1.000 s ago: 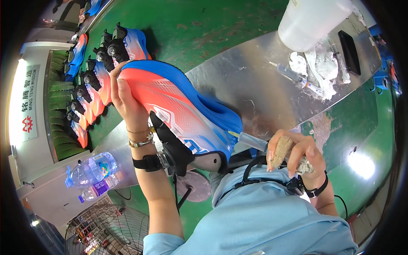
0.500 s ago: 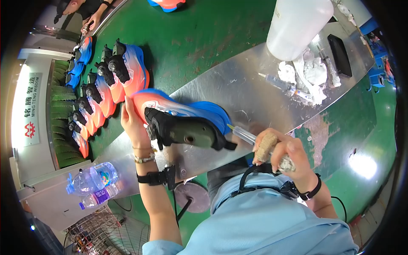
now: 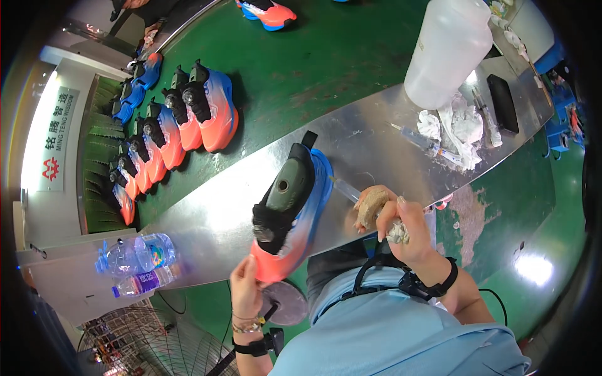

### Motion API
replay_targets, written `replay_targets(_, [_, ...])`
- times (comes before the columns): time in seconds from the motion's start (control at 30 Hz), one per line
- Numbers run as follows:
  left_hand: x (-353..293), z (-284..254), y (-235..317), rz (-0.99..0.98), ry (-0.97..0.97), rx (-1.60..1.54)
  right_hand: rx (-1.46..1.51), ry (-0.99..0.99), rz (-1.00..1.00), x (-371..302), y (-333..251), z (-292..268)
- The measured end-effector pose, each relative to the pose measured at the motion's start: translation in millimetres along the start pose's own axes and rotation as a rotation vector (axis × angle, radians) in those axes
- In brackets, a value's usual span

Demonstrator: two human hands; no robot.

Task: Applying adhesive using a syringe to the edges of shoe soles on an assembly line.

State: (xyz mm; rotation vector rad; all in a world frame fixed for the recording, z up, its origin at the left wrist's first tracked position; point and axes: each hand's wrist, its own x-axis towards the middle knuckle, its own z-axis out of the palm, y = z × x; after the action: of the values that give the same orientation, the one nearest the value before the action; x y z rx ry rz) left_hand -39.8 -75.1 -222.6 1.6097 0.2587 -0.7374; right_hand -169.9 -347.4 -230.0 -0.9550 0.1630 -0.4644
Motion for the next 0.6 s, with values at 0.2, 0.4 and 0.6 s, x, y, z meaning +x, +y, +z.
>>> replay_targets(0.2, [-11, 16, -35, -0.146, -0.495, -0.180, -0.009, 0.085, 0.059, -8, -5, 9])
replay_targets(0.4, [-9, 39, -43, -0.199, -0.570, -0.246, 0.140, 0.086, 0.129, -16, -21, 11])
replay_targets(0.6, [0, 56, -47, -0.238, -0.714, -0.391, 0.128, 0.070, 0.242, -22, -50, 18])
